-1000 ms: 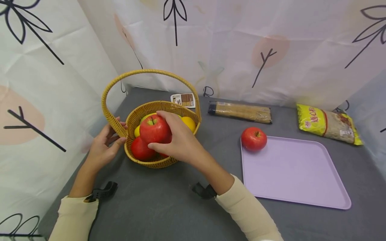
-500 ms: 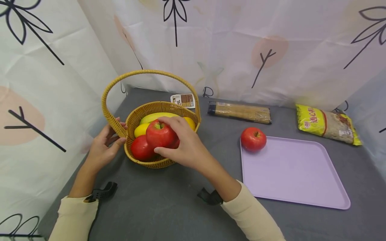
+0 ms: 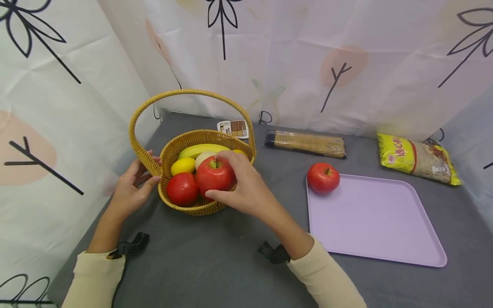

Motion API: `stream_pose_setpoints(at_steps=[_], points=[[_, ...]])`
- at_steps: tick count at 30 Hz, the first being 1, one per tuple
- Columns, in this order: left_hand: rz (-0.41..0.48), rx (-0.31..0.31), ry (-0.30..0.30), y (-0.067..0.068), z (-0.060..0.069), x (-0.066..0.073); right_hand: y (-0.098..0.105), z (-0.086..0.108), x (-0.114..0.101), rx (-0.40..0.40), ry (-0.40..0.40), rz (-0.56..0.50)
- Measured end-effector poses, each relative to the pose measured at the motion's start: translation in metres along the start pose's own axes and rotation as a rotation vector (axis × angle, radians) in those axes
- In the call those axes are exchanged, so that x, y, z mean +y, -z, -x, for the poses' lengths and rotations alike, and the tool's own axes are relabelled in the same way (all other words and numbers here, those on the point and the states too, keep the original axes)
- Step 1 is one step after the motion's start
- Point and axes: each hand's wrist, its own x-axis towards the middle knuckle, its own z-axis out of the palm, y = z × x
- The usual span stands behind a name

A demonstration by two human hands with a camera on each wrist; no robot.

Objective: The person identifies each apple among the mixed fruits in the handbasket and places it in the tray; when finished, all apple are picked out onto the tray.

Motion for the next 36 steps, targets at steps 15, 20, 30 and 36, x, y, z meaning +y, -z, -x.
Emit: stream_pose_setpoints(at_steps=[15,20,30,36], points=[[0.003,0.002,0.006,0.0,0.0,0.001,0.003,0.004,0.007,0.051,-0.053,0.072],[0.008,0.001,0.008,0.0,0.0,0.002,0.005,0.005,0.008,0.056,-0.056,0.088],[0.001,0.0,0.006,0.0,0.0,0.002,0.011,0.008,0.015,0.077,-0.081,0.126],[0.003,0.0,0.011,0.0,0.0,0.002,0.014,0.01,0.02,0.084,-0.074,0.128]])
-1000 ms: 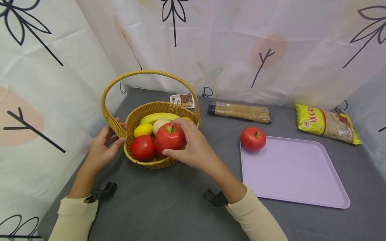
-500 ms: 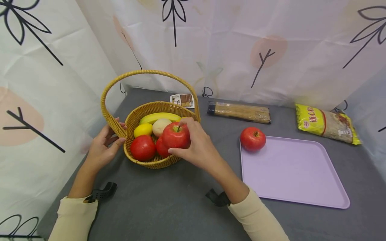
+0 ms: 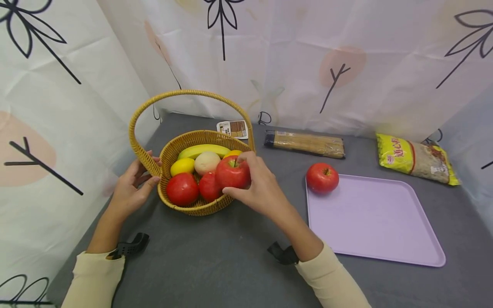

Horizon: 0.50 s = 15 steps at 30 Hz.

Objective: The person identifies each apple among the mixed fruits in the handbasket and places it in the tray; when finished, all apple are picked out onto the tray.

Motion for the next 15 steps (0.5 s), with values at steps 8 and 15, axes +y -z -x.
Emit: stream_pose_setpoints(at_steps=[8,15], points=[[0.006,0.004,-0.003,0.0,0.0,0.0,0.003,0.002,0.002,-0.016,0.009,0.031],[-0.011,-0.001,0.007,0.0,0.001,0.0,0.011,0.005,0.006,0.006,-0.038,0.05]])
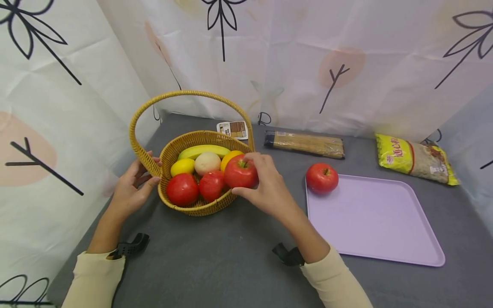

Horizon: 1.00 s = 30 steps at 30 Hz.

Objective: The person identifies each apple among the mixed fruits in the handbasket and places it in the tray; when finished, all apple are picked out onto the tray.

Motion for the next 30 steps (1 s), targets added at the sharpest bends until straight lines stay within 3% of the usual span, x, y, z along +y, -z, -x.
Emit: stream_pose_setpoints(at_steps=[30], points=[[0.006,0.004,0.003,0.0,-0.001,-0.002,0.034,0.027,0.047,0.056,-0.157,0.09]])
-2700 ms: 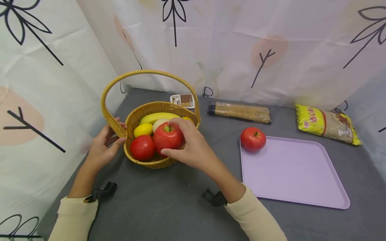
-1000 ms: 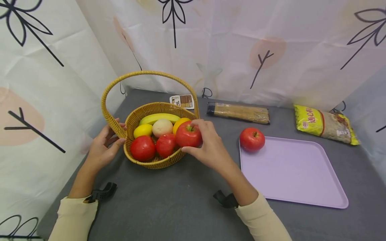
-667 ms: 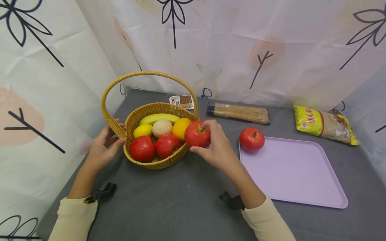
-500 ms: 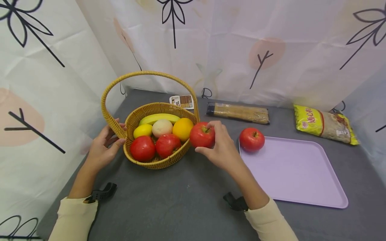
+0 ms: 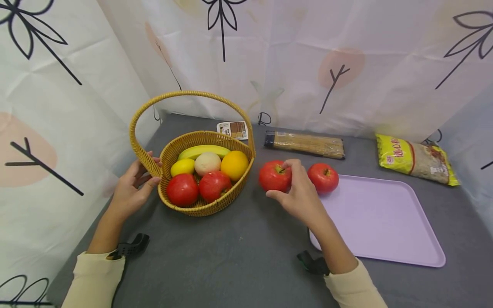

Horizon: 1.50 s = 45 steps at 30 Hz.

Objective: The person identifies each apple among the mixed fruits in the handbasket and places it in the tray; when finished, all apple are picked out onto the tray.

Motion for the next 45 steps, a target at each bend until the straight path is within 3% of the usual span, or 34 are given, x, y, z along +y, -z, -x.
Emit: stream_pose_setpoints(at_steps=[11,20,25,34,45], points=[[-0.016,-0.005,-0.001,0.001,-0.001,0.0,0.017,0.008,0.011,0.042,-0.036,0.01],[-0.005,-0.002,-0.011,0.001,0.0,0.0,0.031,0.012,0.018,0.063,-0.025,-0.044],[-0.008,0.0,-0.007,0.0,0.001,0.0,0.041,0.014,0.024,0.122,-0.019,-0.052],[0.001,-0.001,-0.01,-0.001,0.0,0.0,0.069,0.017,0.035,0.206,-0.141,-0.077],[0.007,0.0,-0.011,-0.001,0.0,0.001,0.086,0.018,0.05,0.284,-0.245,-0.061]])
